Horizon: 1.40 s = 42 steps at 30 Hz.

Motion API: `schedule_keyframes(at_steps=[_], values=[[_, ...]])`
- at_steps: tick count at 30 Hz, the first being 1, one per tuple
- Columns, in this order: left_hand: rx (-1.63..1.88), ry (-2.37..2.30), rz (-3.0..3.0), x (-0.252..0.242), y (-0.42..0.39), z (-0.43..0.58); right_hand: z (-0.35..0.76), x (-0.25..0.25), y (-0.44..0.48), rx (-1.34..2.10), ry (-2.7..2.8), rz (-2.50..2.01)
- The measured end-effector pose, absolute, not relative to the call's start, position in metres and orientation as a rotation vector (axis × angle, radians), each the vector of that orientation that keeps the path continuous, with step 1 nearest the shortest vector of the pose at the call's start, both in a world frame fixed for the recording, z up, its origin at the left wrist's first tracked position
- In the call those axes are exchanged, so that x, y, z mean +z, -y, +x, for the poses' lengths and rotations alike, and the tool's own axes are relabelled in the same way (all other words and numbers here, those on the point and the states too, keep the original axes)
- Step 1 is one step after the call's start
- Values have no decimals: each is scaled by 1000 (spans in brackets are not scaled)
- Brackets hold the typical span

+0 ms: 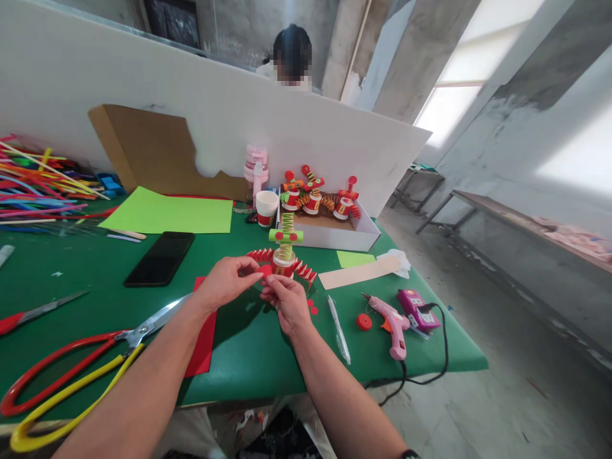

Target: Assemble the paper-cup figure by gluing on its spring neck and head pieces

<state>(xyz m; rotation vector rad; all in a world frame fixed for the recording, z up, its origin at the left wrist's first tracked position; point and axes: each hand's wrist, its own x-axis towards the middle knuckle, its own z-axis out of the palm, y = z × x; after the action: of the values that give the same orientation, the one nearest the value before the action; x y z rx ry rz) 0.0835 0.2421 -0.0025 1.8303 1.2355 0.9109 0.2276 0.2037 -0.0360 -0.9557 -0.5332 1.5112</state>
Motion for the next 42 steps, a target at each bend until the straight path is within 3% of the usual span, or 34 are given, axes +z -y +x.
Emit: schedule_keyframes(at_steps=[20,42], values=[[903,-1248,1853,0,-242,82,229,-38,-203,1401,638,-935],[882,-1260,1888,-2,-243,82,231,-36,-202,1613,504,-938]])
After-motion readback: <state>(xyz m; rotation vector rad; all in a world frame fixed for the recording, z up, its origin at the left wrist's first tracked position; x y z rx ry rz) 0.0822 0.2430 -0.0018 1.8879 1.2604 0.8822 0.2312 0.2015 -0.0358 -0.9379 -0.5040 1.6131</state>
